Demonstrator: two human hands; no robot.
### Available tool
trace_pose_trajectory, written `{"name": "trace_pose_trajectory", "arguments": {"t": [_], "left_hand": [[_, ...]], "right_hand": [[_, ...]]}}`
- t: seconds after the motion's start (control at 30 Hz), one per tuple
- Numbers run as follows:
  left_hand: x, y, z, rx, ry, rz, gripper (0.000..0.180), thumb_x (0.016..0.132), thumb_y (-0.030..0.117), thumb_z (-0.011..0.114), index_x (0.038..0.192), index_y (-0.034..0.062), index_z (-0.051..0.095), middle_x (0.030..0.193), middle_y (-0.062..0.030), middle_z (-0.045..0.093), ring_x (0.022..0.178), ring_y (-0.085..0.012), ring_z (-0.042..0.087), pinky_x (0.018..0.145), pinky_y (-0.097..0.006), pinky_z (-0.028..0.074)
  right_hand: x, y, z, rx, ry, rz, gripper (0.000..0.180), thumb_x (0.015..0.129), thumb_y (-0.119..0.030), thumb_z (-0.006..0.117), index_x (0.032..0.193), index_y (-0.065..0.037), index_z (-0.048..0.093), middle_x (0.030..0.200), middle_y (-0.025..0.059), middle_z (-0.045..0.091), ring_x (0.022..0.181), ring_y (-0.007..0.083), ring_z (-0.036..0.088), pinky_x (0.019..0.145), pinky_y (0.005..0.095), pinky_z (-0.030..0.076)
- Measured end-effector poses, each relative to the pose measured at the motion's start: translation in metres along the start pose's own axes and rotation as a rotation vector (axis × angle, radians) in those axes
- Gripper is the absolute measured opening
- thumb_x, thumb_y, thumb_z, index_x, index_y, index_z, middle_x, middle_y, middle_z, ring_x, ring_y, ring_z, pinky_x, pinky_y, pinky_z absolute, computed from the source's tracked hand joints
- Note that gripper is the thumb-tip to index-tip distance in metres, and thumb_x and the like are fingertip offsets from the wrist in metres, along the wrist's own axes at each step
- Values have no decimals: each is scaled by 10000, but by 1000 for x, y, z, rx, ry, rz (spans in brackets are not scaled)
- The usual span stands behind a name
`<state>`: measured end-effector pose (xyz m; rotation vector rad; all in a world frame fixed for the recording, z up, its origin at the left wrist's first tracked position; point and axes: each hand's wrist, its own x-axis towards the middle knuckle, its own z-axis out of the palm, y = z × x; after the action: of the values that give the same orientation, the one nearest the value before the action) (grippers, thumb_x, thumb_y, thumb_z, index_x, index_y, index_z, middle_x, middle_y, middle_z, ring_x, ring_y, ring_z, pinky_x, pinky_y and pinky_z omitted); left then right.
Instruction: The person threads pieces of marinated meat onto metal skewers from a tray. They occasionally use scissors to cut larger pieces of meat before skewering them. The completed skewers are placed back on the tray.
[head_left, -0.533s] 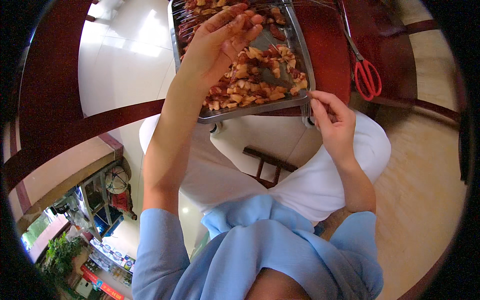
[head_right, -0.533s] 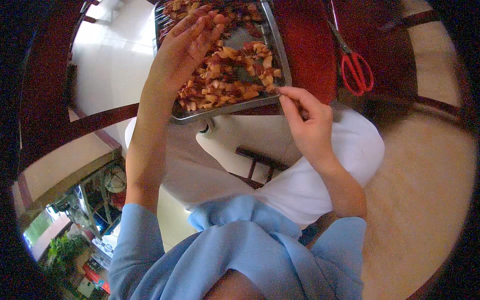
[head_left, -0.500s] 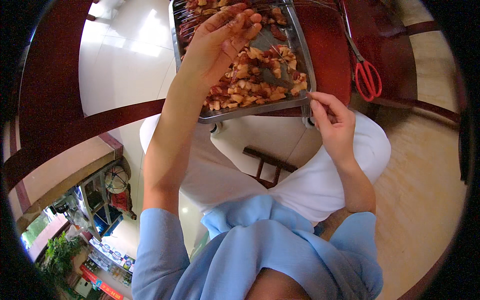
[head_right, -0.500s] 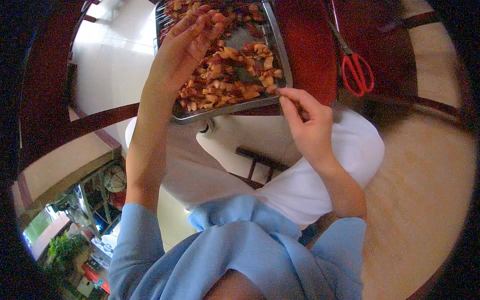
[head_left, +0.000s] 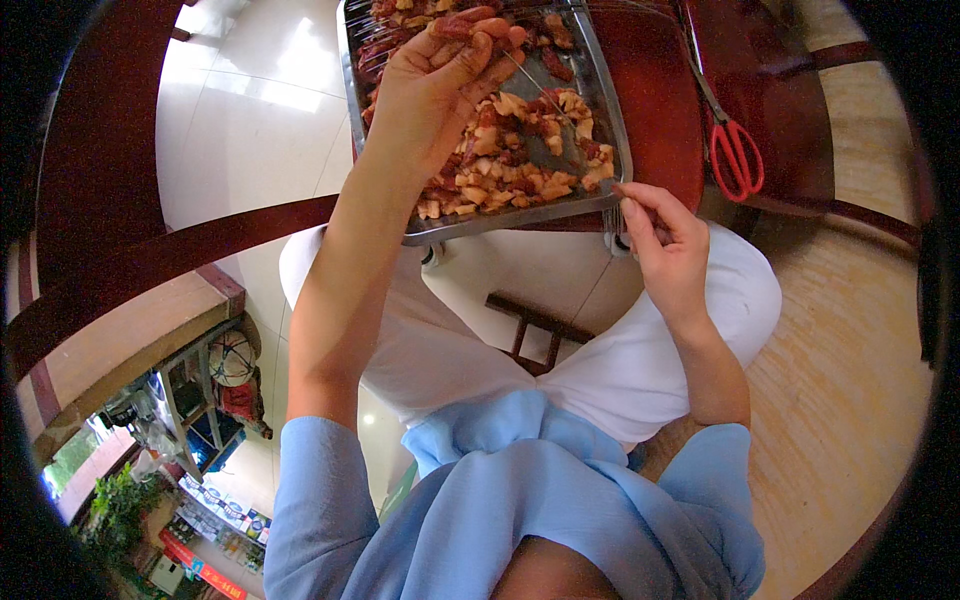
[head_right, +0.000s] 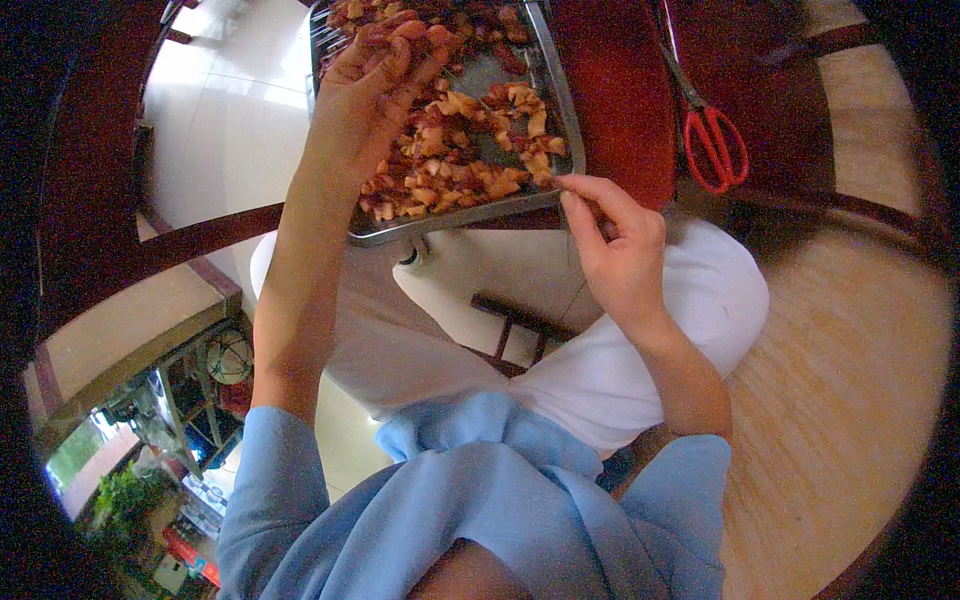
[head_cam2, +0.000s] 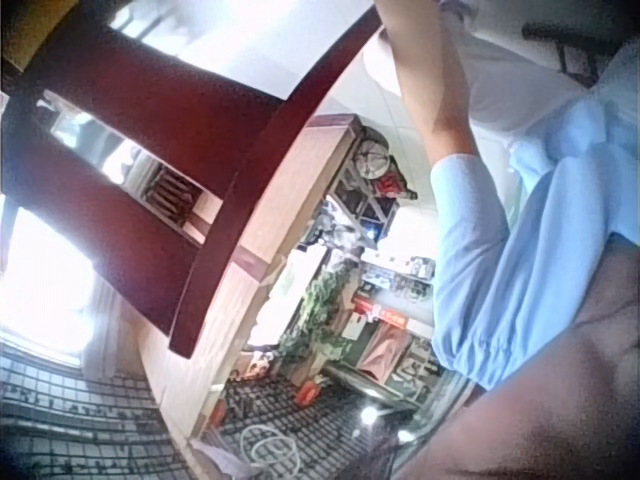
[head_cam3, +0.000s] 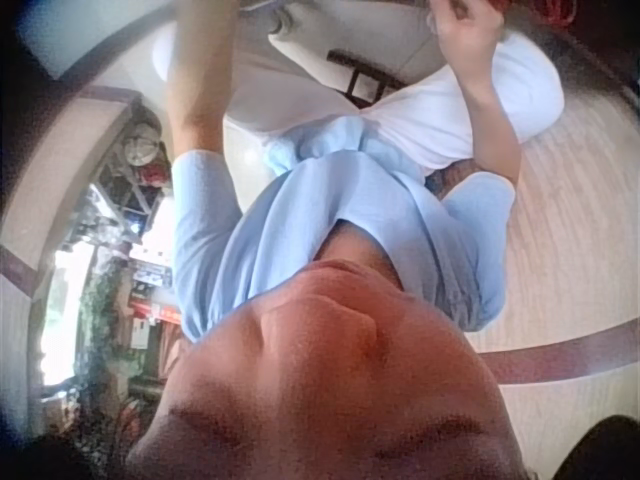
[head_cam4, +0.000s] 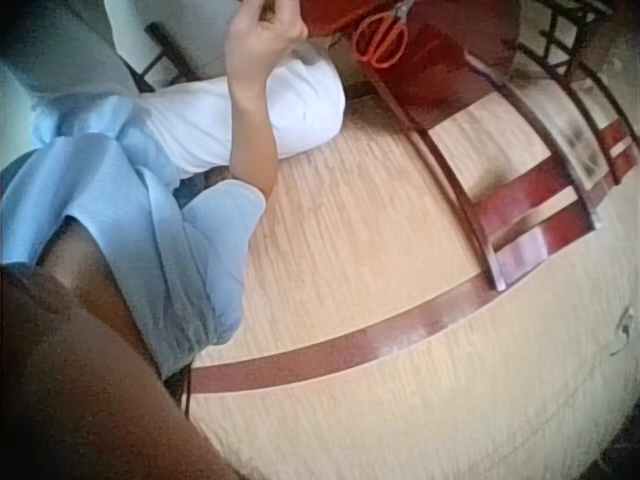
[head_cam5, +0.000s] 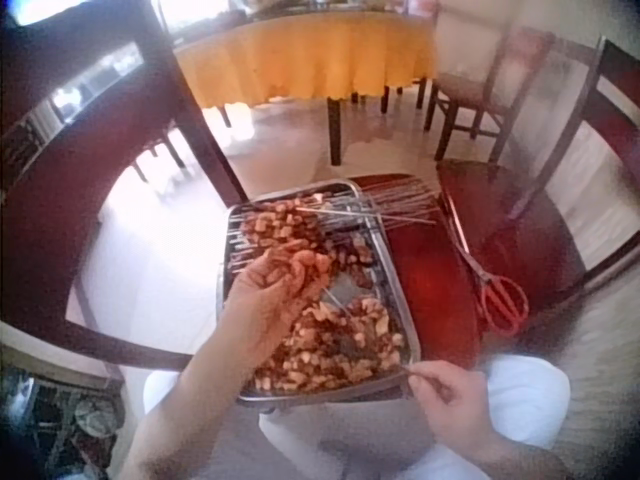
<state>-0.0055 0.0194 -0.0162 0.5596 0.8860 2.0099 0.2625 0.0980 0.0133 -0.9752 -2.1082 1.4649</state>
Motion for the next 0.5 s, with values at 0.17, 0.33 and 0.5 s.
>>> {"name": "trace_pose_trajectory", "arguments": {"t": [0.17, 0.33, 0.5], "left_hand": [[0, 12, 5, 118, 35, -63, 247, 948, 87, 583, 1176, -8, 586, 1154, -119, 637, 1106, -294, 618, 998, -416, 518], [-8, 8, 21, 56, -59, -115, 271, 949, 99, 586, 1195, -13, 575, 1153, -117, 640, 1099, -274, 623, 968, -389, 535], [-12, -1, 26, -99, -15, -102, 221, 957, 64, 565, 1165, -8, 584, 1110, -104, 658, 1062, -227, 640, 905, -338, 567]], "right_hand": [[2, 1, -3, 11, -9, -27, 152, 875, -40, 646, 1014, 10, 685, 852, 96, 715, 706, 106, 639, 645, 249, 497], [1, 3, -4, -10, -4, -24, 151, 874, -42, 650, 1011, 11, 683, 848, 93, 712, 716, 100, 637, 651, 248, 497], [0, 0, -2, -6, -5, -19, 149, 880, -50, 647, 1011, 13, 681, 861, 90, 712, 740, 105, 642, 667, 250, 498]]}}
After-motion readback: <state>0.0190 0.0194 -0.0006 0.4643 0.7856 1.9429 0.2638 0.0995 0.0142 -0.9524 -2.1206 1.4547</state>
